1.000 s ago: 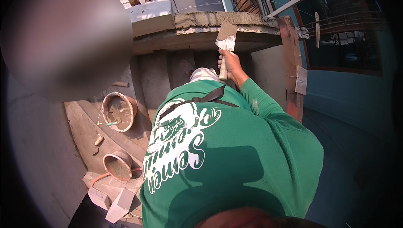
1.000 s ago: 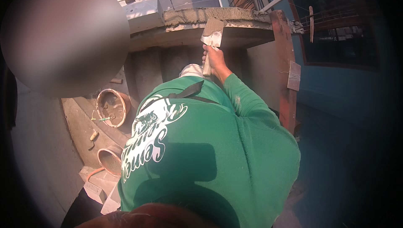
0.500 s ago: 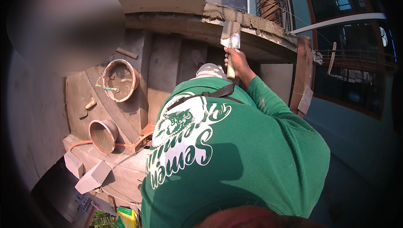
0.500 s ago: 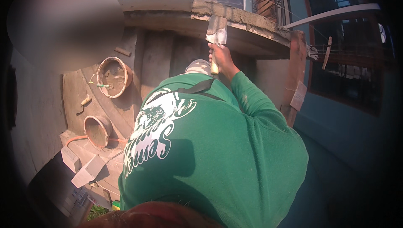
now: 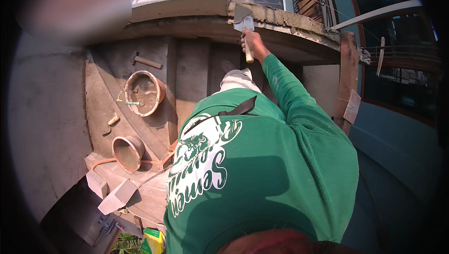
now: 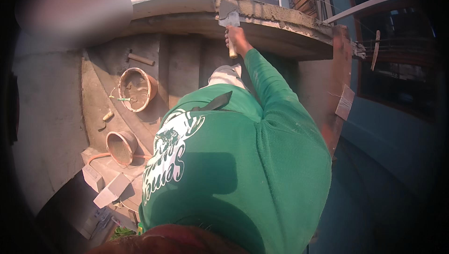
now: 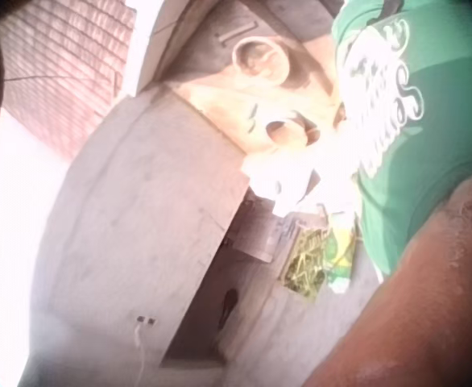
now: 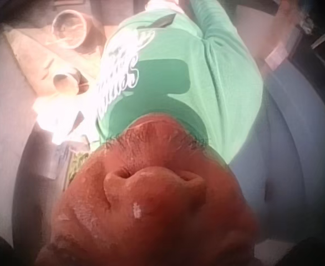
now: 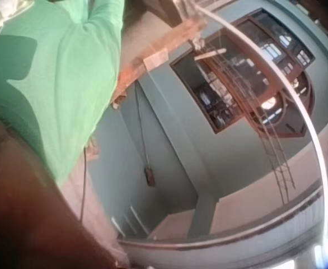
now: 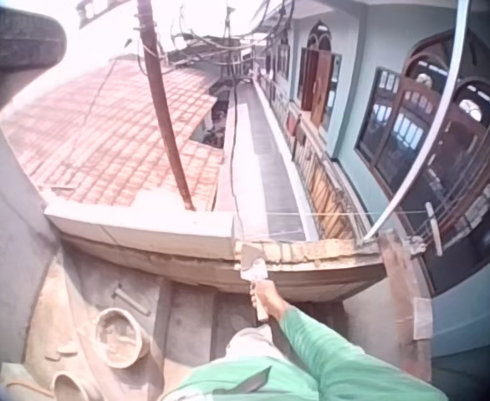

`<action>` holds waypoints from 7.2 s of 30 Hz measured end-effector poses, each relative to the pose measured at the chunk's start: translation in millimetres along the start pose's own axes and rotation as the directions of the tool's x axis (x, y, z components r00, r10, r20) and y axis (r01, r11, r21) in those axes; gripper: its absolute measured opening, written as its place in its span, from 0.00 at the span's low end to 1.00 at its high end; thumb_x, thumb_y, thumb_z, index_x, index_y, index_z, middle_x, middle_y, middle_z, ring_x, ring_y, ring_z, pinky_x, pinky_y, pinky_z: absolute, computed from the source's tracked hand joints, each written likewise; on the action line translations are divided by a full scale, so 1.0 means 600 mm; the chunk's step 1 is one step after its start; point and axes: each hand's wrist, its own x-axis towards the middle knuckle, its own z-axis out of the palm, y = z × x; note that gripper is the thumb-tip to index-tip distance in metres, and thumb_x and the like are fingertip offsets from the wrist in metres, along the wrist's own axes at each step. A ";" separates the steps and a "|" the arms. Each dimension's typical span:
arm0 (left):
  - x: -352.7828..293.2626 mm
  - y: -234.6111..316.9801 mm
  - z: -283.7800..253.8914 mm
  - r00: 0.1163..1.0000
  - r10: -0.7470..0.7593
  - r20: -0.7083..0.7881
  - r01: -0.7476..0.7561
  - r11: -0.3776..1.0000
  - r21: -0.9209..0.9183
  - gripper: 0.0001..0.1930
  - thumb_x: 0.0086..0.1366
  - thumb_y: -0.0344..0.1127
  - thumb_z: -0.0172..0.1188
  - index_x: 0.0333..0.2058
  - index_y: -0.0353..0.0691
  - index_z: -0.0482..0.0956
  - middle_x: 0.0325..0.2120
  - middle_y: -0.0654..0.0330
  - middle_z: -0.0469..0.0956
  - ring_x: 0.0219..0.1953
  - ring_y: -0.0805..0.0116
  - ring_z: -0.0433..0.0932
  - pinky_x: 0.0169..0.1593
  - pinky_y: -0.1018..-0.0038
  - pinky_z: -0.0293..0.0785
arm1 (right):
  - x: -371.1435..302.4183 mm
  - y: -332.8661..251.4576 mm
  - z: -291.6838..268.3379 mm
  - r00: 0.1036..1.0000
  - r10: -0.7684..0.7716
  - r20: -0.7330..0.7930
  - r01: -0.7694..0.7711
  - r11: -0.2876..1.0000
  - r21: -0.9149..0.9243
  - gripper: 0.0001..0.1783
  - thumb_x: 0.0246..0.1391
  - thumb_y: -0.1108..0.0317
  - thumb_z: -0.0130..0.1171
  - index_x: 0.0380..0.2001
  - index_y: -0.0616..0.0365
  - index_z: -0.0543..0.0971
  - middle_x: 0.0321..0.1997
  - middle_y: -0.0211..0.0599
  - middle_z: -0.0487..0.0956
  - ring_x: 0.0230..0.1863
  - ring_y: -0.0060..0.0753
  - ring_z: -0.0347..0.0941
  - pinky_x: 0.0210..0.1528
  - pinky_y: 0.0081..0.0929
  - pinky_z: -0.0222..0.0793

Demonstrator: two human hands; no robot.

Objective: The person applies mortar to a concrete stair edge using a trowel, then places white rectangular tiles onto the prepared surface. They use a hammer to tap the tiles into position and continue applying mortar and setting additional tiles along the stair edge.

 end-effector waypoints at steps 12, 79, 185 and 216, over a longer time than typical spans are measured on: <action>-0.039 0.041 -0.012 0.998 -0.034 -0.043 0.038 0.997 0.074 0.22 0.74 0.43 0.70 0.56 0.30 0.83 0.46 0.53 0.89 0.45 0.68 0.86 0.50 0.68 0.82 | 0.153 -0.016 0.046 0.982 0.155 0.109 -0.167 0.980 0.109 0.13 0.73 0.57 0.56 0.35 0.52 0.75 0.25 0.24 0.71 0.20 0.22 0.67 0.21 0.29 0.68; -0.233 0.015 0.431 0.845 -0.375 -0.382 0.151 0.851 -0.503 0.22 0.75 0.47 0.70 0.53 0.31 0.87 0.47 0.52 0.90 0.52 0.64 0.87 0.59 0.65 0.80 | 0.093 0.273 0.549 0.555 0.642 0.530 0.423 0.331 -0.844 0.25 0.77 0.44 0.54 0.40 0.57 0.76 0.28 0.31 0.74 0.22 0.27 0.70 0.25 0.34 0.69; -0.261 -0.066 -0.733 0.149 -0.556 -0.818 0.037 0.829 -0.558 0.79 0.49 0.84 0.70 0.77 0.16 0.52 0.72 0.28 0.68 0.73 0.38 0.73 0.75 0.55 0.69 | 0.243 0.130 0.302 0.690 0.408 0.598 0.682 -0.087 -0.726 0.34 0.66 0.40 0.63 0.48 0.68 0.85 0.33 0.55 0.87 0.33 0.52 0.86 0.38 0.49 0.78; -0.492 -0.017 -0.554 0.483 -0.617 -0.621 0.113 0.748 -0.654 0.58 0.44 0.46 0.83 0.70 0.23 0.63 0.62 0.37 0.77 0.65 0.44 0.79 0.67 0.56 0.76 | -0.405 0.035 0.663 0.685 0.257 0.682 0.575 0.384 -0.722 0.16 0.67 0.63 0.74 0.36 0.52 0.74 0.27 0.21 0.72 0.24 0.15 0.66 0.26 0.20 0.63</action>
